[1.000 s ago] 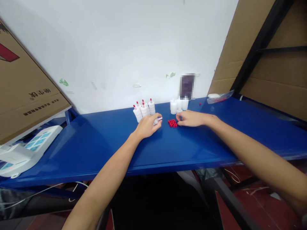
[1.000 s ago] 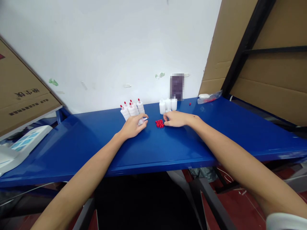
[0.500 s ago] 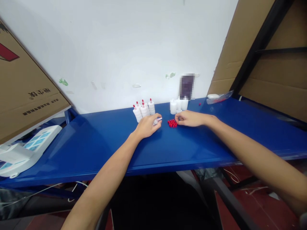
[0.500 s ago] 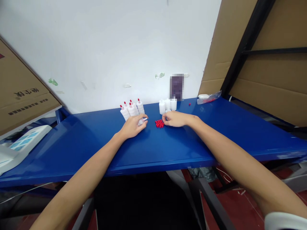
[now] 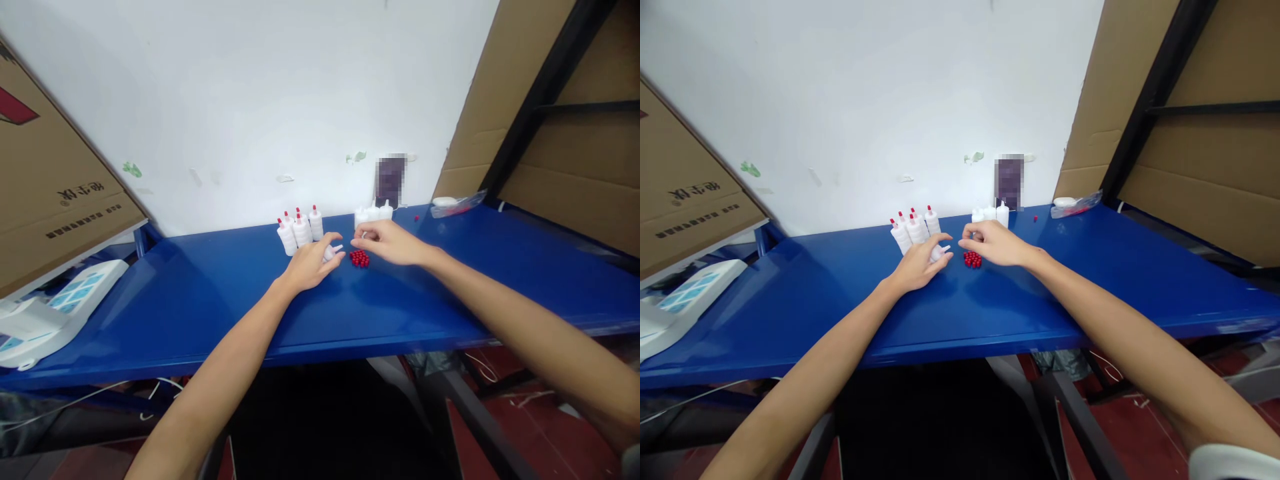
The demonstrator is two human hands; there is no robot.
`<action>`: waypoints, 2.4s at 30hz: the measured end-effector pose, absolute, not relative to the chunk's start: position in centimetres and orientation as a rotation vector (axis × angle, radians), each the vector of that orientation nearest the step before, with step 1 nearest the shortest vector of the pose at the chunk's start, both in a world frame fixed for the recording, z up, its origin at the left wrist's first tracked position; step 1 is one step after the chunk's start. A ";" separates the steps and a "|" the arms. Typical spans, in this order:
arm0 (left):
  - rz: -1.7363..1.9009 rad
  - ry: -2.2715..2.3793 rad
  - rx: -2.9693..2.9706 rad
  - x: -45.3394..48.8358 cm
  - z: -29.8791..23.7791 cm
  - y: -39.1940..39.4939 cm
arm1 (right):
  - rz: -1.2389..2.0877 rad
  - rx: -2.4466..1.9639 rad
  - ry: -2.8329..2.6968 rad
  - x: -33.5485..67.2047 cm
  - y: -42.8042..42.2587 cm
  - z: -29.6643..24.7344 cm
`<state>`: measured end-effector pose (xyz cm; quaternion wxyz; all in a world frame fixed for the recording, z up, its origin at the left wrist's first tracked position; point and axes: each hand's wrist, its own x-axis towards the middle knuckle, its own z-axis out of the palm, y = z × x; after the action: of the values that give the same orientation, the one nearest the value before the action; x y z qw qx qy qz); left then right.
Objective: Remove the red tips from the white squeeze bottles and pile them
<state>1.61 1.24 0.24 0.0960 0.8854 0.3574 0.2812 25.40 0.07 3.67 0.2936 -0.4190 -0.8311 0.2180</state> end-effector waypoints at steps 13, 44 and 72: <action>0.878 1.013 2.615 1.3 -0.2 1.8 | 0.355 -0.757 -2.332 23.2 -0.7 1.7; 1.097 1.086 2.371 0.9 0.3 2.2 | -0.178 -1.541 -1.935 29.3 4.7 1.4; 0.993 0.985 2.702 1.9 0.0 1.6 | 0.094 -0.995 -2.060 24.4 0.1 1.6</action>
<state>1.91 1.63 0.03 0.0497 0.8870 0.3233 0.3260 24.36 0.09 1.61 0.4130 -0.3959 -0.8194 0.0373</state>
